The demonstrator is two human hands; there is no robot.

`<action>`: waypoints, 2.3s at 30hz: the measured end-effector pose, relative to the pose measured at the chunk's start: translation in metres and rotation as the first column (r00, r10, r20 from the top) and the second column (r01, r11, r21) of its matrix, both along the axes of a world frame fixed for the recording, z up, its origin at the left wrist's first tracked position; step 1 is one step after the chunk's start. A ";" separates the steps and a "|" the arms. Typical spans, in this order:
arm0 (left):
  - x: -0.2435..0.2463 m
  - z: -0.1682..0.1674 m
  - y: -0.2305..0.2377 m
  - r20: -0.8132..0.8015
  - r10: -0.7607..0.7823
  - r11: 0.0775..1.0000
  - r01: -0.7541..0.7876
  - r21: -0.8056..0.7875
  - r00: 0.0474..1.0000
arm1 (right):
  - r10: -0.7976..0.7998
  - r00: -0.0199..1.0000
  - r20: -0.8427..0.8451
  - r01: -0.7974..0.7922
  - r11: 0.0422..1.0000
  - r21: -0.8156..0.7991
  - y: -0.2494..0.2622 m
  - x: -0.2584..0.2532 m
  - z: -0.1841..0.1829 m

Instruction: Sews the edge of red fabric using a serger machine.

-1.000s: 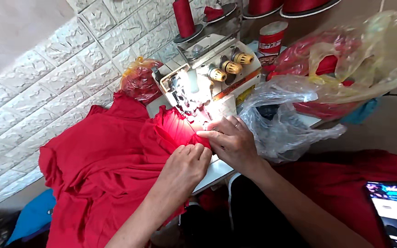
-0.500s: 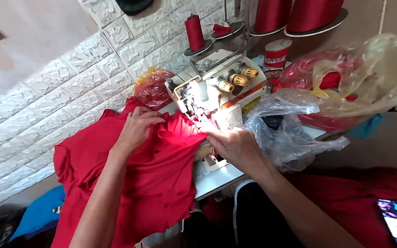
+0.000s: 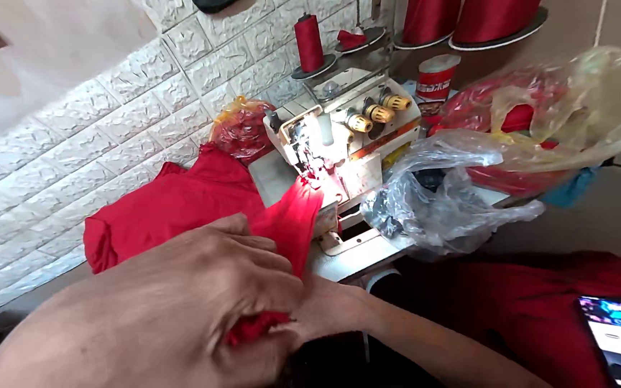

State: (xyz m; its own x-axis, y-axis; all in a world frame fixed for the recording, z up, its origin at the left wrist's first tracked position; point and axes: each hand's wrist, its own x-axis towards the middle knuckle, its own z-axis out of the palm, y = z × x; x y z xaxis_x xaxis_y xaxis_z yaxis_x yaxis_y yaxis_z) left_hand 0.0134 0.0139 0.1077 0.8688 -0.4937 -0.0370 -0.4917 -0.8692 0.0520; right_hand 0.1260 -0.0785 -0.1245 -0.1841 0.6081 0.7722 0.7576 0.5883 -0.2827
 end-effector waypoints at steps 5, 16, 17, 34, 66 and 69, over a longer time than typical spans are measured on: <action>0.000 0.009 0.035 0.204 0.165 0.947 -0.212 0.240 0.965 | -0.030 0.929 -0.368 0.120 0.967 0.225 -0.014 0.009 0.010; 0.000 0.037 0.057 0.495 0.290 0.907 -0.400 0.129 0.819 | -0.471 0.867 -0.161 0.482 0.876 0.035 -0.024 0.090 0.017; -0.002 0.038 0.063 0.481 0.289 0.917 -0.384 0.110 0.828 | -0.435 0.877 -0.204 0.443 0.897 -0.006 -0.029 0.095 0.018; -0.044 0.011 0.108 0.402 0.335 0.825 -0.471 0.312 0.852 | -0.436 0.899 -0.038 0.435 0.900 -0.021 -0.008 0.095 0.035; -0.013 -0.027 0.035 0.029 -0.046 0.909 0.054 -0.413 0.999 | -0.561 0.799 -0.217 0.564 0.824 -0.050 -0.072 0.090 -0.015; 0.004 -0.026 0.036 0.029 -0.056 0.904 0.063 -0.424 0.998 | -0.568 0.780 -0.263 0.588 0.809 -0.003 -0.062 0.091 -0.020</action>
